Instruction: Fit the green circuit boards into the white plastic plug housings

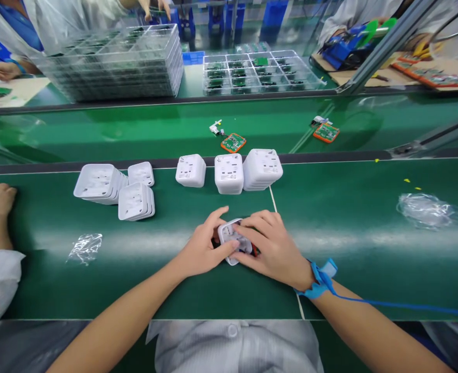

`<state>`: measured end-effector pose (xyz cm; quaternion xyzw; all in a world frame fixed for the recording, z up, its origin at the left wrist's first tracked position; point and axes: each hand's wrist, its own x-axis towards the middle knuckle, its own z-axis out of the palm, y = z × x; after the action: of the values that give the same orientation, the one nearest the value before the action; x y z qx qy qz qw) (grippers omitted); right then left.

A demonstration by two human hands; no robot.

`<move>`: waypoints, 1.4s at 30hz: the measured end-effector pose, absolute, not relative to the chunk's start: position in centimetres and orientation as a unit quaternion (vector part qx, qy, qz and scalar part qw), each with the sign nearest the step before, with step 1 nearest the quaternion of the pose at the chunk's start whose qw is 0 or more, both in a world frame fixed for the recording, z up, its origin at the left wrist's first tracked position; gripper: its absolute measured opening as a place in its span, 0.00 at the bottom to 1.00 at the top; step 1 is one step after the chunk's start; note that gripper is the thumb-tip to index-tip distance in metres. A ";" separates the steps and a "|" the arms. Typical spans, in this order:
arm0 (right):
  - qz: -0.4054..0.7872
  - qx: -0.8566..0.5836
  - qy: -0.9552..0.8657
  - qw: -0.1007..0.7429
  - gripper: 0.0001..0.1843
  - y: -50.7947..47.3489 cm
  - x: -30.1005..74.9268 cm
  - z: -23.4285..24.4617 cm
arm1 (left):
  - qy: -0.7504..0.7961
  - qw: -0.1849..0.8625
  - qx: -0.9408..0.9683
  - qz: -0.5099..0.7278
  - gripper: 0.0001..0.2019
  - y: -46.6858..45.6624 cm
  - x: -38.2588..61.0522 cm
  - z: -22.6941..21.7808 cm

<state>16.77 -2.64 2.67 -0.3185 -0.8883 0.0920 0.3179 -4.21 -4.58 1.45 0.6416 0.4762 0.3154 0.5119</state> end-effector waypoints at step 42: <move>-0.002 -0.299 -0.929 0.219 0.10 -3.3 19.4 1.1 | 0.470 0.495 0.670 0.292 0.57 -3.9 -4.3 0.5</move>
<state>19.39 -3.35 1.10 -0.2989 -0.9289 -0.0023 0.2188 -4.34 -3.93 0.54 0.6700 0.4702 0.2919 0.4947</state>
